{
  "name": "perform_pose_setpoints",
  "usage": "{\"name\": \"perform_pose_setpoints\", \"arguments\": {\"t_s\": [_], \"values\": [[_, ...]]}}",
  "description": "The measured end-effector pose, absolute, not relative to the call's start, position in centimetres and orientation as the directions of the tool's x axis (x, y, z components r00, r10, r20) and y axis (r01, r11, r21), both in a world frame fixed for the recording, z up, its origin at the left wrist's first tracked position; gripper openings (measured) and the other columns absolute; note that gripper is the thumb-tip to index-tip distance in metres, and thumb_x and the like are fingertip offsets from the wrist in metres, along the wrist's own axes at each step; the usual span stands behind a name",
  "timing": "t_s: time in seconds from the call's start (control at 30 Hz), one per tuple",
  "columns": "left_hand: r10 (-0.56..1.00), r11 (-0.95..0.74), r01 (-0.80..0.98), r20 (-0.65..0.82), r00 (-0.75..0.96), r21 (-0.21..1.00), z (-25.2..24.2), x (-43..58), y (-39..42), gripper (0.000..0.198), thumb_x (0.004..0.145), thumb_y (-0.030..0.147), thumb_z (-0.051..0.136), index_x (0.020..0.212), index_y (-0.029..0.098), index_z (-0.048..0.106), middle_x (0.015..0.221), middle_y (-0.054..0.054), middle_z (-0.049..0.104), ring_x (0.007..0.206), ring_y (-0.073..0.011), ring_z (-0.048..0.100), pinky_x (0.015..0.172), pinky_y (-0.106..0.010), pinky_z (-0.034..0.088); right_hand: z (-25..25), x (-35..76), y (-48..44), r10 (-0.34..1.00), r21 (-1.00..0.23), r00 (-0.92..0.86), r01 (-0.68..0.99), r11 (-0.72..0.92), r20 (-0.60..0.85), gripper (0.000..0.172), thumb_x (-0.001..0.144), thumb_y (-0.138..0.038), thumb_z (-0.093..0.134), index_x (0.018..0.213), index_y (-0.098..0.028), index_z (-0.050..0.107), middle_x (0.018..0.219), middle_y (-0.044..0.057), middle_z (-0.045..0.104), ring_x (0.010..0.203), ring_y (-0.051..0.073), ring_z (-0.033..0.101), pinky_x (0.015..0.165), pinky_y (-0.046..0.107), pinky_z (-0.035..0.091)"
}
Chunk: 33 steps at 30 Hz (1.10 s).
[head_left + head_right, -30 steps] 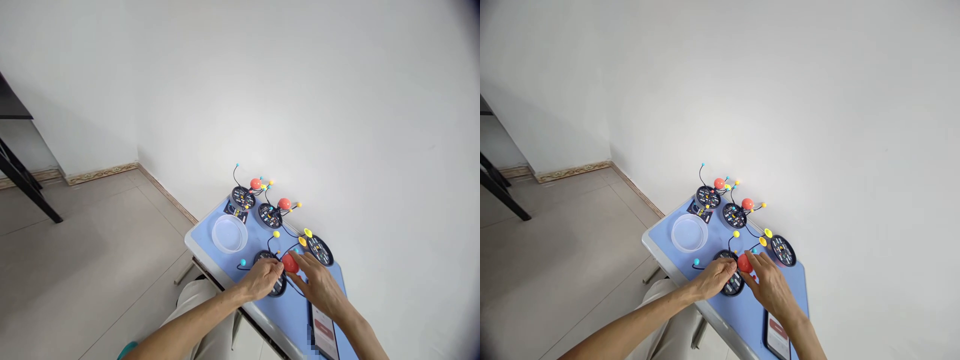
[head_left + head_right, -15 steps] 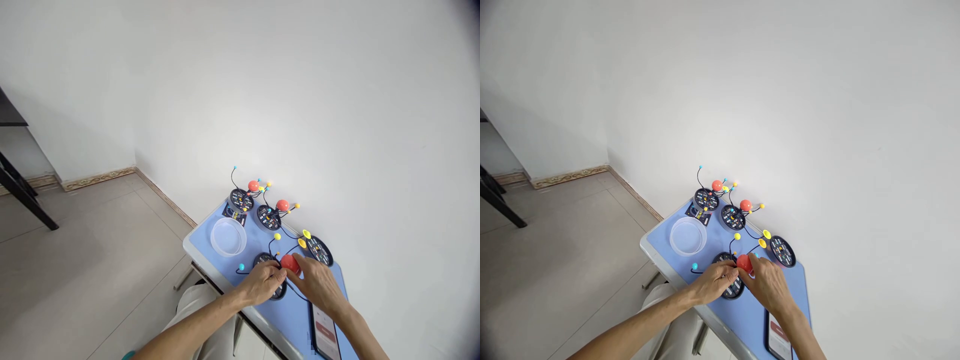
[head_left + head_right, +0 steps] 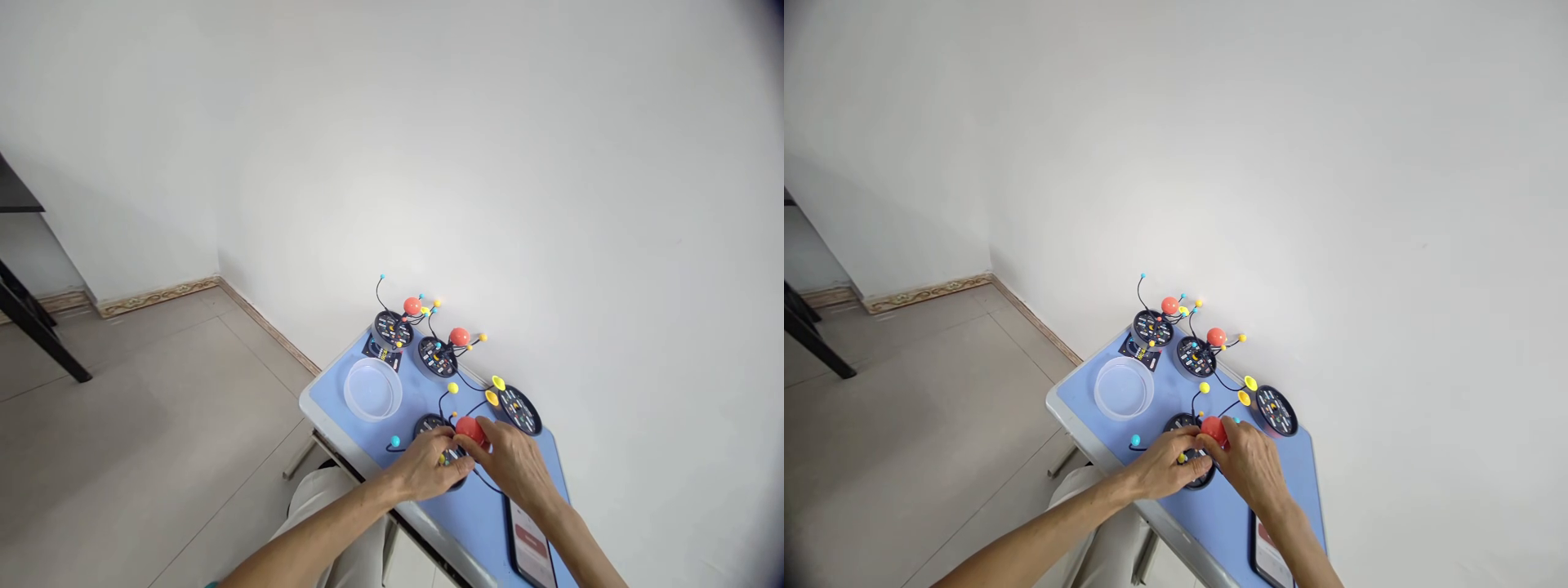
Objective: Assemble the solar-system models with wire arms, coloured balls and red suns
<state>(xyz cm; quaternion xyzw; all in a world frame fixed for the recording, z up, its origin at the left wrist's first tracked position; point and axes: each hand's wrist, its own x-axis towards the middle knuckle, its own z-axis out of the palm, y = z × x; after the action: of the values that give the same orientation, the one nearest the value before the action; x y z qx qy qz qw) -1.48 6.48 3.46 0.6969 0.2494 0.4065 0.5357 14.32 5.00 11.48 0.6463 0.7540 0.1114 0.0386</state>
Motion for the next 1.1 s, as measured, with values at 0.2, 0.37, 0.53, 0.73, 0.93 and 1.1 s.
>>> {"name": "perform_pose_setpoints", "arguments": {"t_s": [0.2,0.37,0.53,0.73,0.93,1.1], "values": [[0.785,-0.311,-0.048,0.286,0.550,0.949,3.5,-1.6,6.6,0.027,0.087,0.034,0.060,0.105,0.019,0.072,0.120,-0.009,0.070,0.111,-0.0246,0.063,0.099,-0.032,0.045,10.9,14.3,5.1,0.976,0.291,-0.185,0.946,0.144,0.118,0.052,0.098,-0.059,0.035,0.070,-0.022,0.058,0.061,0.005,0.062,0.055,0.021,0.059,0.051,0.028,0.027],[0.780,-0.310,-0.035,0.275,0.562,0.950,3.4,-1.4,6.7,0.032,0.089,0.037,0.058,0.111,0.017,0.070,0.121,-0.009,0.069,0.110,-0.0243,0.063,0.098,-0.033,0.047,10.9,13.7,5.0,0.984,0.332,-0.140,0.938,0.098,0.106,0.047,0.099,-0.054,0.040,0.074,-0.020,0.062,0.063,0.008,0.066,0.061,0.024,0.064,0.053,0.029,0.027],[0.764,-0.316,0.005,0.251,0.594,0.949,3.5,-1.4,6.8,0.034,0.090,0.038,0.056,0.114,0.018,0.069,0.127,-0.010,0.066,0.112,-0.0246,0.062,0.100,-0.034,0.045,11.9,13.1,4.8,0.993,0.310,-0.094,0.948,0.066,0.077,0.037,0.096,-0.046,0.052,0.075,-0.019,0.065,0.067,0.009,0.071,0.065,0.025,0.068,0.053,0.029,0.027],[0.742,-0.392,-0.019,0.329,0.585,0.920,3.7,-1.5,6.8,0.027,0.090,0.033,0.054,0.106,0.020,0.072,0.122,-0.005,0.069,0.111,-0.0223,0.062,0.101,-0.032,0.043,12.7,12.8,4.7,0.995,0.262,-0.071,0.964,0.051,0.066,0.031,0.092,-0.047,0.056,0.079,-0.020,0.061,0.068,0.008,0.071,0.066,0.025,0.068,0.053,0.028,0.025],[0.752,-0.360,0.022,0.276,0.598,0.933,3.6,-1.3,7.0,0.034,0.090,0.040,0.055,0.106,0.016,0.073,0.126,-0.011,0.067,0.114,-0.0269,0.061,0.102,-0.036,0.044,12.9,13.0,4.5,0.993,0.198,-0.109,0.975,0.096,0.052,0.013,0.091,-0.032,0.057,0.087,-0.020,0.060,0.077,0.007,0.072,0.073,0.023,0.068,0.058,0.027,0.030],[0.742,-0.382,-0.001,0.307,0.596,0.924,4.0,-1.5,6.8,0.034,0.087,0.039,0.058,0.108,0.016,0.072,0.125,-0.012,0.067,0.117,-0.0276,0.059,0.103,-0.037,0.043,12.2,12.9,4.6,0.996,0.203,-0.080,0.977,0.069,0.043,0.020,0.095,-0.032,0.053,0.085,-0.017,0.061,0.079,0.011,0.071,0.075,0.025,0.068,0.060,0.028,0.031]]}}
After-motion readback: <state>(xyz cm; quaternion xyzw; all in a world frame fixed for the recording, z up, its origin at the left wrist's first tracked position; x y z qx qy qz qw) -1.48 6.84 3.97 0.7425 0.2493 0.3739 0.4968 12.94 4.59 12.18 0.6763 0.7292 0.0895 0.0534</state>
